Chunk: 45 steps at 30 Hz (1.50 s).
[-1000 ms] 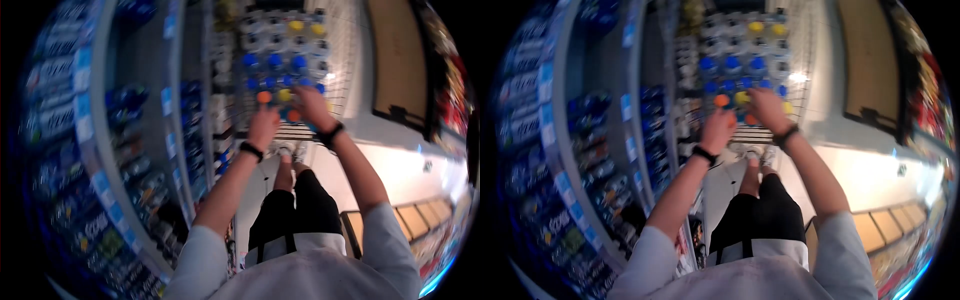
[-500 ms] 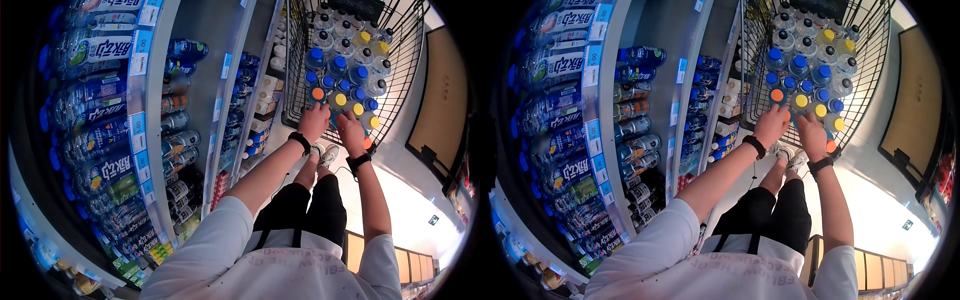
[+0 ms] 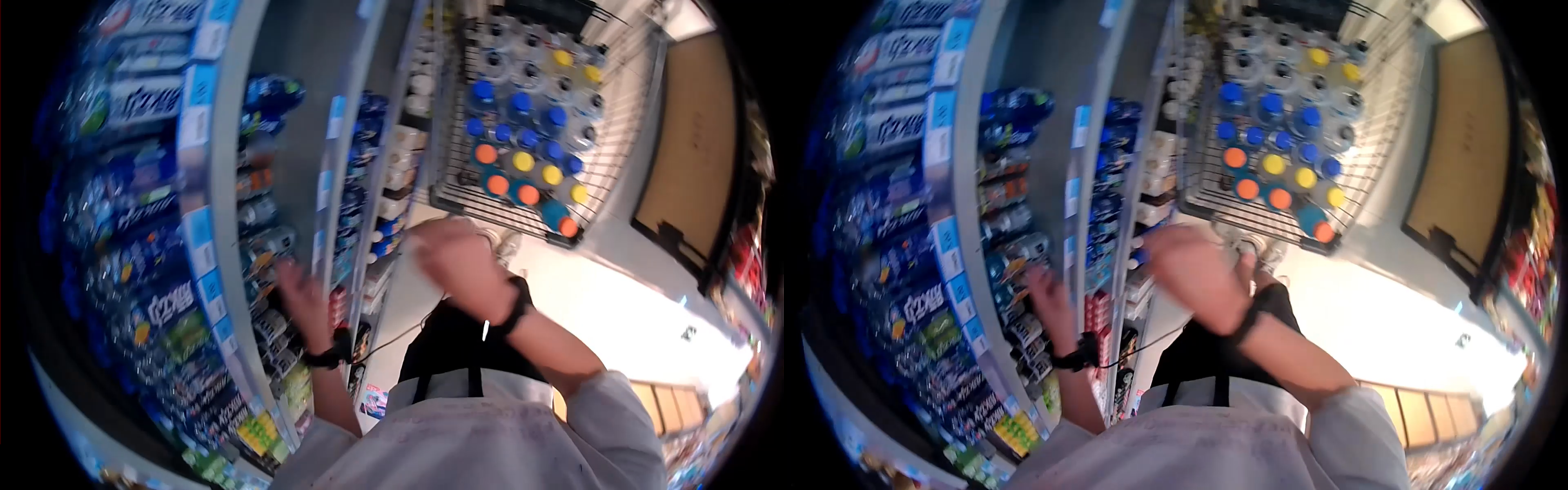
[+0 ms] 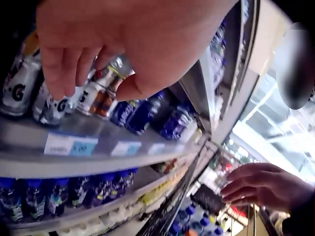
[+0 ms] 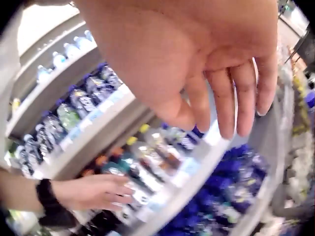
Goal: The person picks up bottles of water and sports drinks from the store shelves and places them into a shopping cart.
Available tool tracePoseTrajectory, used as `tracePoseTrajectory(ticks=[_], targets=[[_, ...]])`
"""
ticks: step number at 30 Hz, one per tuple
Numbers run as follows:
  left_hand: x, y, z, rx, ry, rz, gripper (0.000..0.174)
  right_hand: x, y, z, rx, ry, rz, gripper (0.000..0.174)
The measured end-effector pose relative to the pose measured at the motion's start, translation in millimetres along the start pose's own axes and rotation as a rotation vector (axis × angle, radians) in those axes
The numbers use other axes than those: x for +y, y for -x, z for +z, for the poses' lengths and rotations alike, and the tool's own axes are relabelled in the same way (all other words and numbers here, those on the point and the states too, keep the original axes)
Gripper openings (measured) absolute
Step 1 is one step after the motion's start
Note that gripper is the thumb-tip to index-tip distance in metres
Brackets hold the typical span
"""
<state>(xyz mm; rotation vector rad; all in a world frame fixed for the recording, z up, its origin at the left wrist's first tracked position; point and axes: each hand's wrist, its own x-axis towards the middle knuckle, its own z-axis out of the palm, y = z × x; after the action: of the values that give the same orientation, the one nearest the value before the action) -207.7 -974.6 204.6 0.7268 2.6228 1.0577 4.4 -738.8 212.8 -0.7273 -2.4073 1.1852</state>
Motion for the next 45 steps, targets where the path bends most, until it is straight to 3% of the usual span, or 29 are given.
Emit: tracePoseTrajectory(ticks=[1, 2, 3, 5, 6, 8, 10, 13, 16, 18, 19, 21, 25, 28, 30, 32, 33, 35, 36, 38, 45], targets=[[-3, -8, -18, 0.012, -0.014, -0.03, 0.056, -21, -12, 20, -0.122, -0.072, -0.071, 0.024], [-6, -15, -30, 0.032, -0.027, -0.055, 0.057, -43, -21, 46, -0.027, -0.241, -0.11, 0.02], [-8, -15, -42, 0.012, -0.071, -0.039, 0.056, -66, -34, 64, -0.175, -0.247, -0.109, 0.025], [-17, -21, -48, -0.023, -0.164, -0.006, 0.053, -103, -64, 94, -0.28, -0.347, -0.155, 0.025], [-27, -20, -52, -0.045, -0.22, -0.009, 0.051, -113, -72, 127, -0.061, -0.416, -0.27, 0.03], [-49, -11, -62, -0.092, -0.348, -0.035, 0.047, -142, -91, 168, -0.076, -0.415, -0.18, 0.037], [-70, -1, -68, -0.109, -0.431, -0.065, 0.043, -164, -100, 197, 0.059, -0.374, -0.223, 0.038], [-85, 10, -69, -0.106, -0.511, -0.099, 0.038, -181, -121, 239, -0.111, -0.325, -0.052, 0.041], [-79, 15, -67, -0.087, -0.557, -0.138, 0.036, -174, -126, 222, -0.125, -0.442, -0.029, 0.037], [-47, 21, -44, 0.202, 0.789, -0.35, 0.036, -161, -119, 204, -0.17, -0.445, -0.02, 0.04], [-37, 27, -36, 0.197, 0.614, -0.339, 0.052, -149, -110, 186, -0.172, -0.51, -0.076, 0.044], [-11, 39, -25, 0.159, 0.677, -0.315, 0.05, -126, -92, 167, -0.107, -0.587, -0.176, 0.058], [59, 51, 6, 0.066, 0.661, -0.238, 0.053, -92, -71, 114, -0.272, -0.578, -0.106, 0.064], [98, 63, 23, 0.022, 0.635, -0.174, 0.054, -74, -50, 54, -0.16, -0.64, -0.115, 0.061], [112, 70, 26, -0.08, 0.47, -0.03, 0.071, -68, -34, 11, -0.102, -0.605, -0.044, 0.059], [125, 68, 35, -0.148, 0.39, 0.049, 0.063, -57, -18, -19, -0.001, -0.521, 0.015, 0.056], [127, 65, 45, -0.266, 0.347, 0.094, 0.057, -49, -13, -32, 0.008, -0.504, 0.014, 0.056], [126, 56, 68, -0.487, 0.284, 0.175, 0.045, -28, -10, -54, 0.21, -0.313, 0.06, 0.06], [136, 48, 86, -0.608, 0.341, 0.1, 0.045, -21, -12, -59, 0.212, -0.311, 0.06, 0.06], [130, 41, 126, -0.635, 0.34, 0.16, 0.051, -5, -13, -64, 0.072, -0.244, 0.415, 0.055], [86, 8, 197, -0.733, 0.293, 0.083, 0.061, 91, -47, -7, 0.114, -0.228, 0.333, 0.061]])
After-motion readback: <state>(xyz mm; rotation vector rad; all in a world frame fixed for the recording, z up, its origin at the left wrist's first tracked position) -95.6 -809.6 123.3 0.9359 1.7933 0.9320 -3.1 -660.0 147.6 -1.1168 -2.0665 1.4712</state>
